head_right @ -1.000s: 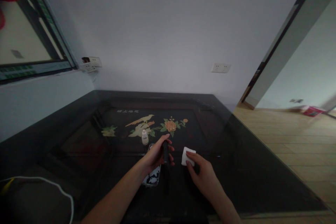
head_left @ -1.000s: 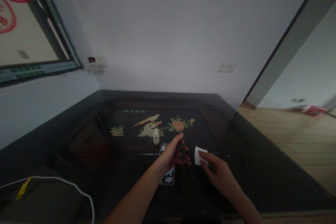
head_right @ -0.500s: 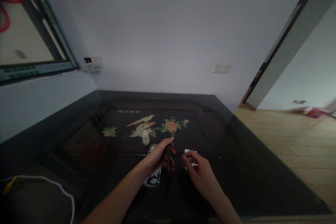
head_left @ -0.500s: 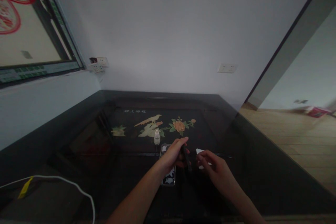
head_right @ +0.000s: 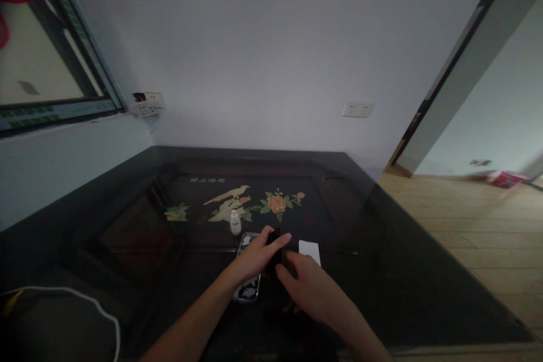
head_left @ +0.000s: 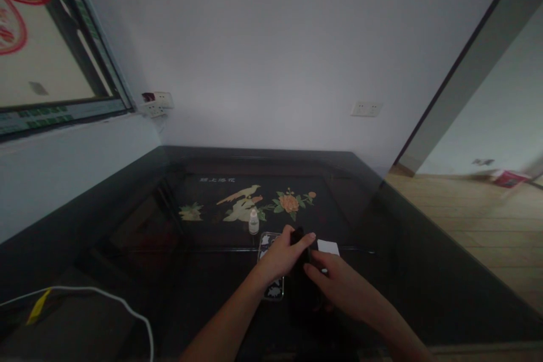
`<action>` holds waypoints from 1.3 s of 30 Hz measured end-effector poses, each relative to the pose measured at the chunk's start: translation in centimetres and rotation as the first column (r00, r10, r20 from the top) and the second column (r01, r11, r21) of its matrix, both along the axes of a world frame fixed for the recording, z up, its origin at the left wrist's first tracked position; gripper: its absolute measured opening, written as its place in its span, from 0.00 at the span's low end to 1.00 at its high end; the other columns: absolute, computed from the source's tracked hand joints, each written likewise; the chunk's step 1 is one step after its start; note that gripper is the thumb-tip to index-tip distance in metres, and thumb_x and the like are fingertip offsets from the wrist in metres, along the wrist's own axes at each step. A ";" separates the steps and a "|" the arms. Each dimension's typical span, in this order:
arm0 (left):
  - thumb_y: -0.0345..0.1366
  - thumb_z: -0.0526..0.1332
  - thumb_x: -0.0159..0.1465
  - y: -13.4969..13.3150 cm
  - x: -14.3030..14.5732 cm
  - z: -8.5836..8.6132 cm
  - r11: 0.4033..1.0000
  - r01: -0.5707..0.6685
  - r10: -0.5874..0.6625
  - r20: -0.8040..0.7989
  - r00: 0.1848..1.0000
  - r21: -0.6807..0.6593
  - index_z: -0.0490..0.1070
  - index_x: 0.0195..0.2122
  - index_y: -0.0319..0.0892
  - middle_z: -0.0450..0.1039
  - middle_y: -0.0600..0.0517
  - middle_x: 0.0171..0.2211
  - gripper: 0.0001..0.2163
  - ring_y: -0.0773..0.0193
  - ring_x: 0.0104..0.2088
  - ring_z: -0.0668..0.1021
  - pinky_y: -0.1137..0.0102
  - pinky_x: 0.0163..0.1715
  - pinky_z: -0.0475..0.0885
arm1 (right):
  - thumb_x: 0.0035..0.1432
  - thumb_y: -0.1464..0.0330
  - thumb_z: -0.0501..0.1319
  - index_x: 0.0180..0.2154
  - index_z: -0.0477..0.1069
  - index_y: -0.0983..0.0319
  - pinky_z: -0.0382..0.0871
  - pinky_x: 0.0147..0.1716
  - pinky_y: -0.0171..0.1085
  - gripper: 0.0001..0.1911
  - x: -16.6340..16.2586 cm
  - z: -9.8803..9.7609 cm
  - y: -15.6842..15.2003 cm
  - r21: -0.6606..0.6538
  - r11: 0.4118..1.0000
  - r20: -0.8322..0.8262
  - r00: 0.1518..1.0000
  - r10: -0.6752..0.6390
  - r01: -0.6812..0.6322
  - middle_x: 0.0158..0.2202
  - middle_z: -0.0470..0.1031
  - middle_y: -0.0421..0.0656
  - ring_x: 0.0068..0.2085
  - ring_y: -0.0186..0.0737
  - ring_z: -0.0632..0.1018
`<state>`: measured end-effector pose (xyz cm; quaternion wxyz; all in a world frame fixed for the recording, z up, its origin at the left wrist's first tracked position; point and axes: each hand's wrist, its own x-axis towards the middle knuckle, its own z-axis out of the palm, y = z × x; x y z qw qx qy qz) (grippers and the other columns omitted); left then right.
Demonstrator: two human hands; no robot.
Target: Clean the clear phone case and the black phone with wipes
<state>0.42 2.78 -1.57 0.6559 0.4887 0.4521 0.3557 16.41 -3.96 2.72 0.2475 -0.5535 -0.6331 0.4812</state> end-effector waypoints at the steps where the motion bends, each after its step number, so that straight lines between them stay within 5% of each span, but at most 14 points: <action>1: 0.54 0.70 0.56 0.0 0.0 0.1 0.999 -0.007 0.009 -0.036 0.999 0.042 0.69 0.40 0.45 0.75 0.52 0.35 0.21 0.57 0.41 0.77 0.71 0.39 0.72 | 0.65 0.55 0.59 0.38 0.75 0.59 0.69 0.18 0.30 0.15 0.1 -0.3 0.2 0.043 0.999 0.010 1.000 -0.015 0.015 0.32 0.81 0.44 0.26 0.40 0.80; 5: 0.57 0.65 0.60 0.3 0.0 0.9 0.991 -0.032 0.043 -0.083 0.996 0.130 0.69 0.43 0.46 0.74 0.52 0.33 0.21 0.59 0.35 0.78 0.71 0.32 0.73 | 0.63 0.55 0.61 0.36 0.79 0.61 0.75 0.31 0.36 0.16 0.9 -1.3 1.6 0.138 0.989 -0.051 0.997 -0.053 0.060 0.35 0.83 0.45 0.35 0.46 0.81; 9: 0.58 0.60 0.64 1.0 -0.4 1.3 0.995 -0.019 0.023 -0.036 0.999 0.101 0.65 0.52 0.46 0.73 0.53 0.34 0.24 0.65 0.24 0.77 0.73 0.21 0.73 | 0.61 0.50 0.63 0.42 0.78 0.62 0.74 0.23 0.35 0.22 1.9 -1.8 3.5 -0.152 0.985 -0.250 0.962 -0.112 0.075 0.30 0.81 0.43 0.26 0.41 0.79; 12: 0.59 0.59 0.64 1.5 -1.0 1.1 0.996 -0.040 0.046 -0.080 0.996 0.074 0.59 0.57 0.47 0.72 0.52 0.35 0.28 0.65 0.20 0.78 0.72 0.17 0.72 | 0.58 0.49 0.66 0.41 0.78 0.62 0.72 0.20 0.33 0.23 2.5 -1.9 5.4 -0.182 0.971 -0.310 0.928 -0.208 0.157 0.29 0.81 0.43 0.25 0.39 0.79; 17: 0.60 0.58 0.64 1.2 -2.7 1.2 0.993 0.096 -0.073 -0.292 0.954 0.067 0.65 0.40 0.45 0.72 0.53 0.29 0.21 0.61 0.18 0.78 0.73 0.15 0.68 | 0.57 0.50 0.67 0.40 0.79 0.63 0.71 0.22 0.32 0.22 2.3 -2.7 8.3 -0.131 0.961 -0.459 0.844 -0.276 0.243 0.28 0.81 0.43 0.25 0.37 0.79; 20: 0.56 0.56 0.66 0.1 -4.6 2.1 0.984 0.101 -0.006 -0.534 0.845 0.148 0.66 0.35 0.45 0.71 0.52 0.25 0.19 0.59 0.17 0.76 0.68 0.19 0.70 | 0.57 0.51 0.68 0.40 0.79 0.63 0.75 0.30 0.35 0.22 1.9 -4.1 8.9 -0.114 0.951 -0.553 0.777 -0.301 0.288 0.33 0.83 0.45 0.30 0.40 0.81; 23: 0.47 0.55 0.69 -1.1 -6.7 2.7 0.936 0.161 0.162 -0.787 0.596 0.315 0.69 0.33 0.43 0.76 0.43 0.30 0.14 0.49 0.32 0.82 0.61 0.35 0.73 | 0.56 0.51 0.69 0.39 0.79 0.62 0.76 0.32 0.36 0.21 1.8 -5.6 9.0 -0.139 0.949 -0.569 0.761 -0.311 0.285 0.33 0.83 0.45 0.31 0.42 0.82; 26: 0.47 0.53 0.69 -2.1 -7.9 2.2 0.939 0.200 0.195 -0.913 0.359 0.279 0.71 0.44 0.39 0.78 0.36 0.38 0.16 0.42 0.39 0.82 0.57 0.40 0.72 | 0.56 0.52 0.69 0.39 0.78 0.62 0.76 0.30 0.36 0.20 1.8 -6.3 8.9 -0.177 0.936 -0.559 0.751 -0.351 0.306 0.33 0.83 0.45 0.31 0.42 0.82; 28: 0.47 0.51 0.70 -2.6 -8.0 1.5 0.942 0.238 0.169 -0.946 0.278 0.238 0.70 0.50 0.37 0.79 0.34 0.41 0.19 0.40 0.42 0.82 0.55 0.41 0.73 | 0.55 0.51 0.69 0.39 0.78 0.62 0.74 0.27 0.36 0.21 1.7 -6.4 8.8 -0.188 0.932 -0.555 0.750 -0.361 0.309 0.33 0.83 0.45 0.30 0.42 0.81; 33: 0.41 0.46 0.72 -3.1 -7.1 0.2 0.917 0.305 0.194 -0.957 0.217 0.256 0.72 0.48 0.39 0.79 0.36 0.40 0.17 0.43 0.41 0.82 0.55 0.42 0.73 | 0.54 0.49 0.69 0.36 0.78 0.62 0.76 0.33 0.37 0.22 1.5 -5.7 8.1 -0.149 0.947 -0.558 0.766 -0.319 0.286 0.33 0.83 0.46 0.32 0.43 0.82; 39: 0.38 0.48 0.72 -2.5 -6.9 0.4 0.911 0.318 0.194 -0.953 0.232 0.263 0.71 0.47 0.41 0.79 0.38 0.40 0.13 0.45 0.40 0.83 0.58 0.40 0.73 | 0.52 0.49 0.70 0.36 0.80 0.62 0.77 0.37 0.39 0.23 1.3 -5.1 7.6 -0.136 0.943 -0.548 0.769 -0.328 0.305 0.36 0.84 0.47 0.37 0.47 0.83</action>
